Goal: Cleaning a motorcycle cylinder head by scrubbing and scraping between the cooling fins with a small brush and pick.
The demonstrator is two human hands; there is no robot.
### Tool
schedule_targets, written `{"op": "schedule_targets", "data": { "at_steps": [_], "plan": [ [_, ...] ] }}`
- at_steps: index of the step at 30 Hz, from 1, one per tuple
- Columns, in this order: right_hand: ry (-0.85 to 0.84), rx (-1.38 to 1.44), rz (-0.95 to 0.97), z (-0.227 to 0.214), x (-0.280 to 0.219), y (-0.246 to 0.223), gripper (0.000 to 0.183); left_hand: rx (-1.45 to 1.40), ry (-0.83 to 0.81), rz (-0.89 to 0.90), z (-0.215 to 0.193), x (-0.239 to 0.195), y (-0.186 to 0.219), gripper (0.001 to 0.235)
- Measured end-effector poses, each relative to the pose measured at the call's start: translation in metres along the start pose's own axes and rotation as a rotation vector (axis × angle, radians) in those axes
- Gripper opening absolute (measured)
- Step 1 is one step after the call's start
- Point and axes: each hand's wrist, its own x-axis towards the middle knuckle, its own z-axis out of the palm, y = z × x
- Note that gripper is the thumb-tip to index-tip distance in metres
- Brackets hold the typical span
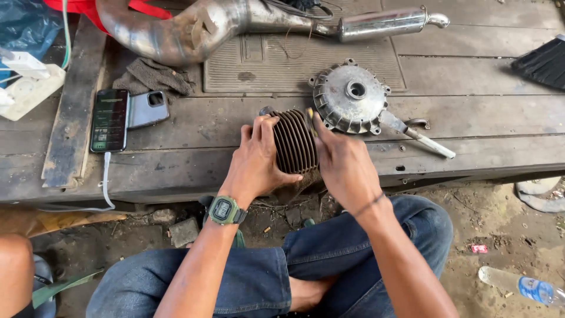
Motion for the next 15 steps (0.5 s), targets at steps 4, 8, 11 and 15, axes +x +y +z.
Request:
{"op": "schedule_targets", "data": {
  "at_steps": [4, 8, 11, 15],
  "plan": [
    [-0.087, -0.026, 0.103, 0.008, 0.016, -0.006, 0.047, -0.032, -0.018, -0.009, -0.003, 0.001, 0.001, 0.115],
    [-0.150, -0.214, 0.154, 0.019, -0.029, -0.011, 0.053, -0.009, -0.040, -0.028, -0.002, 0.002, 0.001, 0.120],
    [-0.161, -0.130, 0.216, 0.041, -0.075, 0.013, 0.055, 0.038, -0.035, 0.000, 0.004, 0.004, -0.009, 0.122],
    [0.134, 0.260, 0.203, 0.062, -0.113, 0.054, 0.049, 0.110, 0.016, 0.158, 0.014, 0.004, -0.029, 0.125]
  ]
}}
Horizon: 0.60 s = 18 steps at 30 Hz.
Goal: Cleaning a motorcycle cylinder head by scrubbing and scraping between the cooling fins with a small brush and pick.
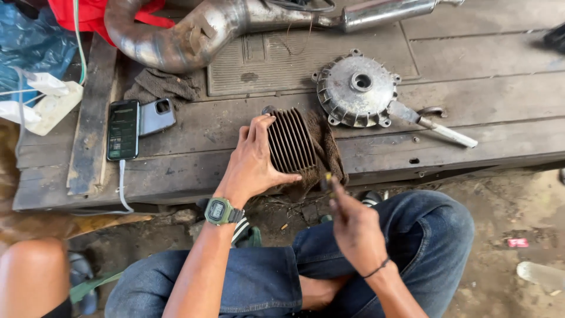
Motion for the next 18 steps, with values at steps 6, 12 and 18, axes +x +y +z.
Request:
{"op": "schedule_targets", "data": {
  "at_steps": [6, 12, 18],
  "plan": [
    [0.087, 0.051, 0.141, -0.019, 0.016, 0.017, 0.047, -0.112, -0.080, 0.003, -0.016, -0.001, -0.001, 0.125],
    [0.162, 0.125, 0.236, -0.015, 0.014, 0.032, 0.046, -0.098, -0.066, 0.047, -0.019, 0.000, 0.001, 0.126],
    [0.238, 0.172, 0.358, -0.014, 0.013, 0.028, 0.045, -0.032, -0.079, 0.012, -0.010, 0.000, 0.002, 0.131]
  ]
}}
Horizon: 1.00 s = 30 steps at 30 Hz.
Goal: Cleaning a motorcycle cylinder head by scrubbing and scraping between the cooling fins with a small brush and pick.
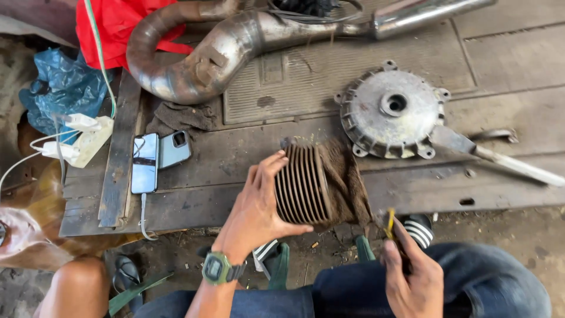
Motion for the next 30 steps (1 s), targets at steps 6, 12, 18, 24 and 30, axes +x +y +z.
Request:
{"op": "schedule_targets", "data": {
  "at_steps": [6, 12, 18, 24, 30],
  "plan": [
    [0.141, 0.158, 0.127, 0.015, -0.007, -0.010, 0.044, -0.078, -0.056, -0.103, 0.003, -0.001, 0.003, 0.123],
    [0.141, 0.163, 0.082, 0.020, -0.004, -0.009, 0.045, -0.040, -0.162, -0.172, -0.018, 0.007, 0.016, 0.118],
    [0.083, 0.141, 0.060, 0.011, -0.007, 0.000, 0.049, 0.074, -0.106, -0.184, -0.025, 0.000, 0.023, 0.116],
    [0.065, 0.147, 0.029, 0.009, -0.007, 0.002, 0.052, 0.207, -0.038, -0.108, -0.014, -0.005, 0.020, 0.120],
    [0.033, 0.152, 0.095, 0.005, -0.005, -0.012, 0.057, 0.405, -0.038, -0.044, -0.007, -0.009, 0.026, 0.118]
  ]
}}
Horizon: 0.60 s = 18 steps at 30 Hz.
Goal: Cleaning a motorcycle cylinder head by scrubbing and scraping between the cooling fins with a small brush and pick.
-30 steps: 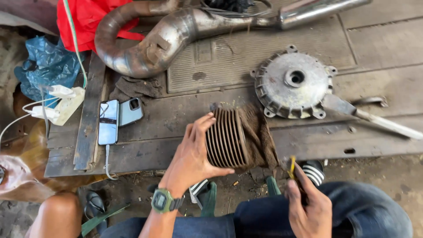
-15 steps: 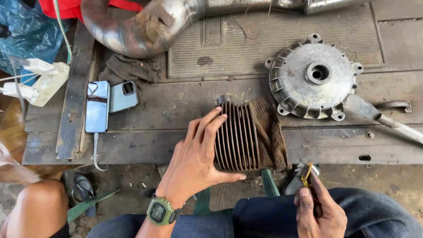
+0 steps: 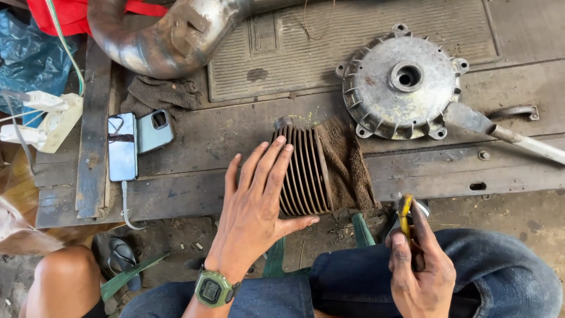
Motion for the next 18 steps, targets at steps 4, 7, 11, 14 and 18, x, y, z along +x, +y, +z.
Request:
{"op": "schedule_targets", "data": {
  "at_steps": [4, 7, 11, 14, 18],
  "plan": [
    [0.006, -0.001, 0.021, -0.002, 0.000, 0.002, 0.059, 0.015, 0.012, 0.023, -0.001, -0.004, 0.013, 0.109],
    [0.001, -0.004, -0.004, -0.004, -0.001, 0.007, 0.060, 0.009, 0.020, 0.044, -0.003, -0.006, 0.015, 0.103],
    [-0.012, 0.029, -0.028, -0.005, -0.001, 0.011, 0.058, -0.067, 0.078, 0.096, -0.002, -0.006, 0.004, 0.082],
    [-0.020, 0.029, -0.028, -0.005, -0.001, 0.010, 0.058, -0.288, 0.219, 0.063, 0.009, -0.003, 0.000, 0.049],
    [-0.027, 0.033, 0.005, -0.004, -0.001, 0.006, 0.056, -0.640, 0.326, -0.104, 0.001, 0.006, 0.005, 0.044]
  ]
}}
